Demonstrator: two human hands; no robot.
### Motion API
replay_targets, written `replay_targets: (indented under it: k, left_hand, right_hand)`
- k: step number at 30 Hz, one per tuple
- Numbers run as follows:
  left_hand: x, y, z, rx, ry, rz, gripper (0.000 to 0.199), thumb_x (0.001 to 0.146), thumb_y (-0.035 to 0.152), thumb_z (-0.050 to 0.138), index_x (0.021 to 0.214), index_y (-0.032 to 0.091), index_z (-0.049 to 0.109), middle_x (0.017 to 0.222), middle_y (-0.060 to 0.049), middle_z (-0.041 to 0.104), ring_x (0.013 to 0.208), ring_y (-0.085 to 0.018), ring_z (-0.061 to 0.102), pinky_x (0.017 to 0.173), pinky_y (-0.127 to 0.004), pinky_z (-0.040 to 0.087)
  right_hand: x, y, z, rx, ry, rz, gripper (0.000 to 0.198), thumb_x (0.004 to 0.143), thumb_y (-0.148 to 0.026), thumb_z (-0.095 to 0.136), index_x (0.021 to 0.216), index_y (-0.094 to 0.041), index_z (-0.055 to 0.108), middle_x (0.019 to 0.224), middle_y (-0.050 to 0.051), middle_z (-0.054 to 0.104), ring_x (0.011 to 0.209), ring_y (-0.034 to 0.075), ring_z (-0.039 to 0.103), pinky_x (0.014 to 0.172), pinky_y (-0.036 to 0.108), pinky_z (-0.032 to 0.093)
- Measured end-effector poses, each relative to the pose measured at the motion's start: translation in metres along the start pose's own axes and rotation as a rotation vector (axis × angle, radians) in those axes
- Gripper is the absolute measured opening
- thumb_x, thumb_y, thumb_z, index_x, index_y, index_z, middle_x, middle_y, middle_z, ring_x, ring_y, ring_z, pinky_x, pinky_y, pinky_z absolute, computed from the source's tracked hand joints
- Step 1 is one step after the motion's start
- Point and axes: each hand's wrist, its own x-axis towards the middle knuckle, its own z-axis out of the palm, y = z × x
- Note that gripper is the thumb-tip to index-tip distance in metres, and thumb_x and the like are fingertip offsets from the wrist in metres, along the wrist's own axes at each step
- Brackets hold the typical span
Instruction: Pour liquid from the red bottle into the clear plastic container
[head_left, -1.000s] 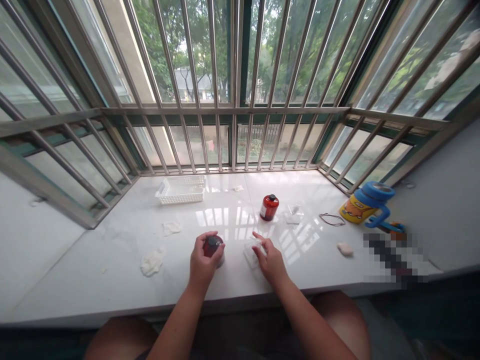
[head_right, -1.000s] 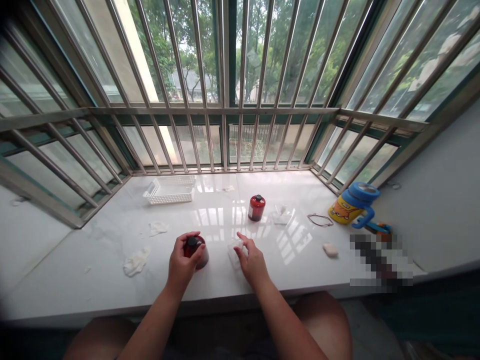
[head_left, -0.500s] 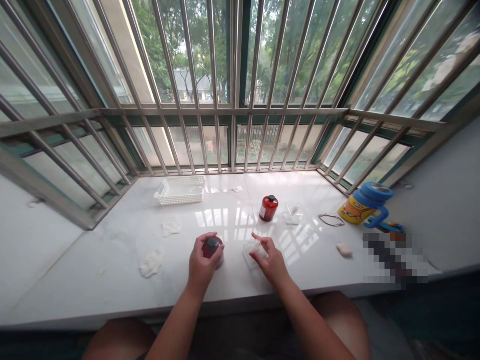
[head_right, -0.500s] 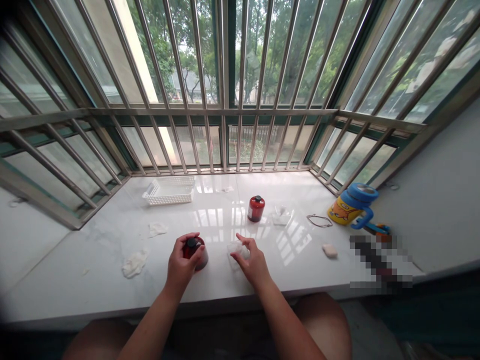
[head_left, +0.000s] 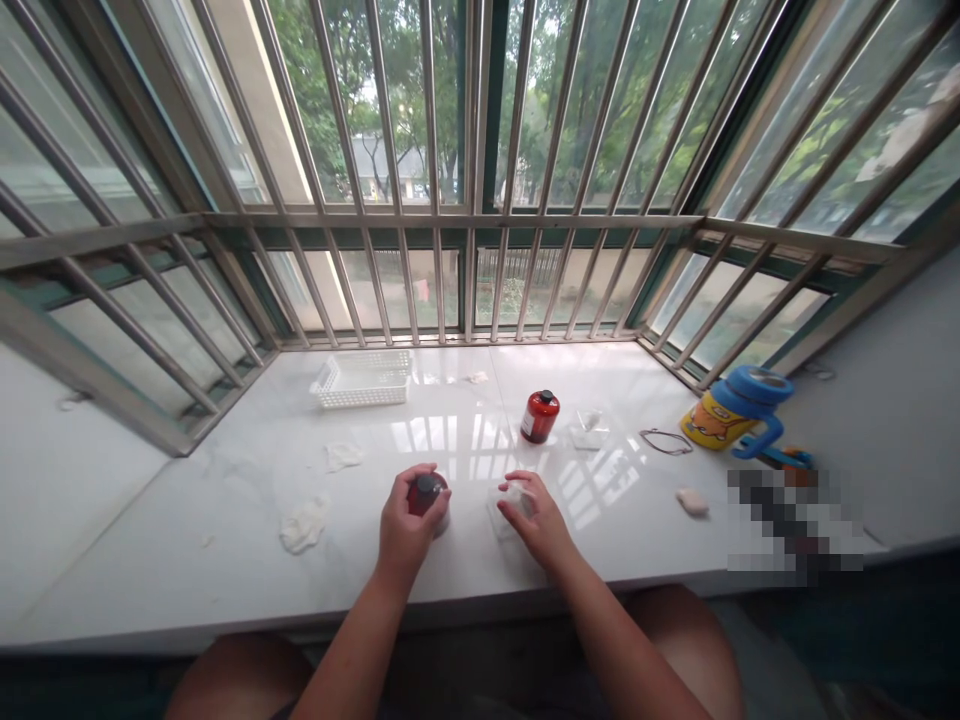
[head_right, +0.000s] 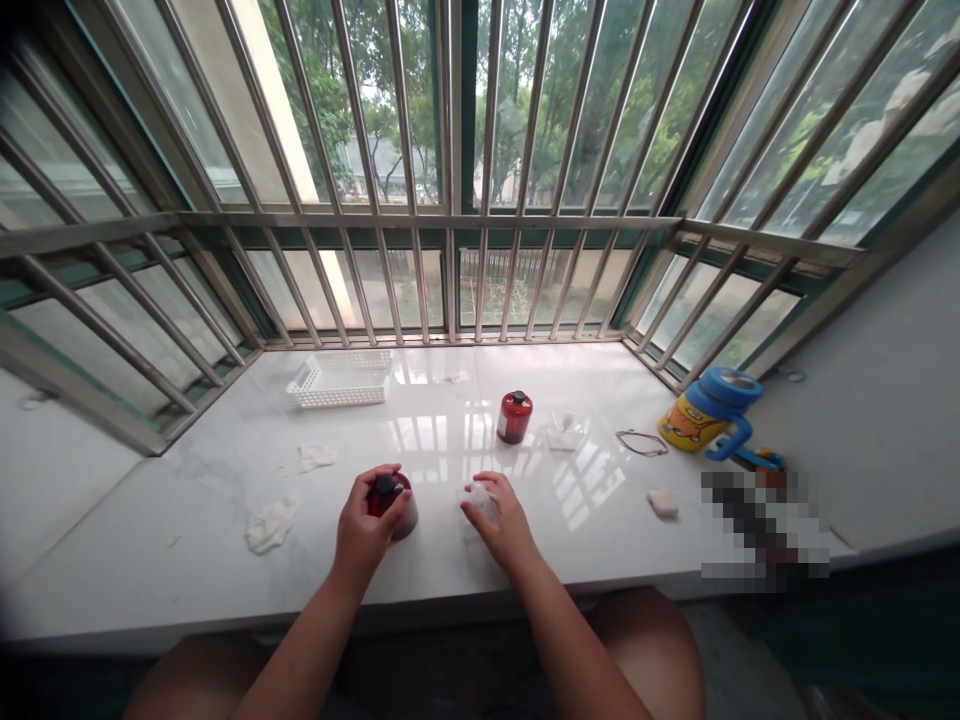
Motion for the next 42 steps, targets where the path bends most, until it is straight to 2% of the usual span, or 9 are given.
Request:
replay_targets:
  k: [4,11,15,19,22,26,30,33,42]
  left_hand:
    - [0.0003,0.0001,-0.0006,0.008,0.001,0.008,0.034,0.087,0.041,0.08,0.115,0.025,0.067,0.13,-0.012,0.074,0.122,-0.031,0.071,0.107,-0.053,0.056]
    - [0.0012,-0.0002,-0.0014,0.018,-0.008,0.003,0.036,0.087,0.043,0.08,0.115,0.024,0.067,0.131,-0.011,0.074,0.123,-0.03,0.07,0.11,-0.052,0.054]
    - [0.0008,-0.0006,-0.0015,0.017,-0.011,-0.003,0.036,0.087,0.043,0.08,0.116,0.025,0.067,0.131,-0.011,0.074,0.123,-0.03,0.07,0.109,-0.051,0.055]
    - [0.0008,-0.0014,-0.0009,0.01,-0.004,-0.002,0.037,0.087,0.043,0.08,0.116,0.025,0.066,0.131,-0.011,0.074,0.123,-0.03,0.07,0.11,-0.051,0.055]
    - [0.0011,-0.0032,0.0,0.007,0.001,-0.001,0.038,0.086,0.043,0.08,0.115,0.025,0.065,0.131,-0.011,0.074,0.123,-0.03,0.07,0.11,-0.052,0.054]
    - [0.0012,-0.0052,0.0002,0.004,-0.005,-0.006,0.039,0.086,0.044,0.081,0.116,0.025,0.064,0.132,-0.011,0.073,0.124,-0.03,0.069,0.112,-0.054,0.052]
    - [0.0007,-0.0048,-0.0005,-0.005,-0.01,-0.013,0.039,0.086,0.044,0.08,0.116,0.025,0.064,0.133,-0.012,0.072,0.125,-0.031,0.068,0.113,-0.056,0.052]
    - [0.0004,-0.0031,-0.0005,-0.007,-0.003,-0.022,0.039,0.086,0.043,0.081,0.116,0.026,0.065,0.133,-0.011,0.072,0.124,-0.031,0.068,0.112,-0.056,0.052]
    - [0.0012,0.0007,-0.0028,0.063,-0.018,-0.03,0.041,0.087,0.044,0.079,0.124,0.027,0.07,0.131,-0.01,0.074,0.12,-0.031,0.07,0.109,-0.054,0.055]
  right_hand:
    - [0.0008,0.0003,0.0012,0.065,0.038,0.072,0.042,0.092,-0.055,0.073,0.123,-0.027,0.064,0.127,0.01,0.069,0.114,0.028,0.069,0.1,0.044,0.059]
    - [0.0004,0.0045,0.0044,0.102,0.029,0.091,0.039,0.092,-0.053,0.074,0.118,-0.027,0.062,0.125,0.008,0.069,0.108,0.027,0.07,0.105,0.044,0.055]
    - [-0.0007,0.0073,0.0053,0.107,0.03,0.077,0.039,0.091,-0.053,0.074,0.118,-0.027,0.063,0.127,0.008,0.068,0.12,0.029,0.066,0.11,0.044,0.051]
    - [-0.0005,0.0089,0.0049,0.114,0.05,0.082,0.041,0.091,-0.052,0.075,0.121,-0.027,0.062,0.126,0.008,0.068,0.111,0.027,0.069,0.103,0.044,0.055]
    - [0.0003,0.0084,0.0042,0.11,0.027,0.055,0.037,0.09,-0.052,0.077,0.115,-0.027,0.068,0.125,0.009,0.068,0.118,0.029,0.067,0.109,0.045,0.052]
    - [-0.0002,0.0064,0.0038,0.118,0.053,0.087,0.04,0.089,-0.053,0.077,0.117,-0.026,0.067,0.125,0.008,0.069,0.103,0.026,0.07,0.098,0.042,0.057]
    - [-0.0005,0.0044,0.0034,0.115,0.041,0.077,0.037,0.088,-0.054,0.077,0.112,-0.026,0.07,0.123,0.009,0.069,0.114,0.029,0.068,0.104,0.043,0.055]
    - [-0.0003,0.0032,0.0034,0.123,0.054,0.104,0.04,0.088,-0.054,0.077,0.115,-0.026,0.067,0.123,0.008,0.07,0.107,0.027,0.069,0.096,0.041,0.058]
    - [-0.0005,0.0045,0.0037,0.122,0.048,0.091,0.035,0.088,-0.052,0.077,0.11,-0.027,0.067,0.122,0.006,0.07,0.111,0.028,0.068,0.103,0.042,0.054]
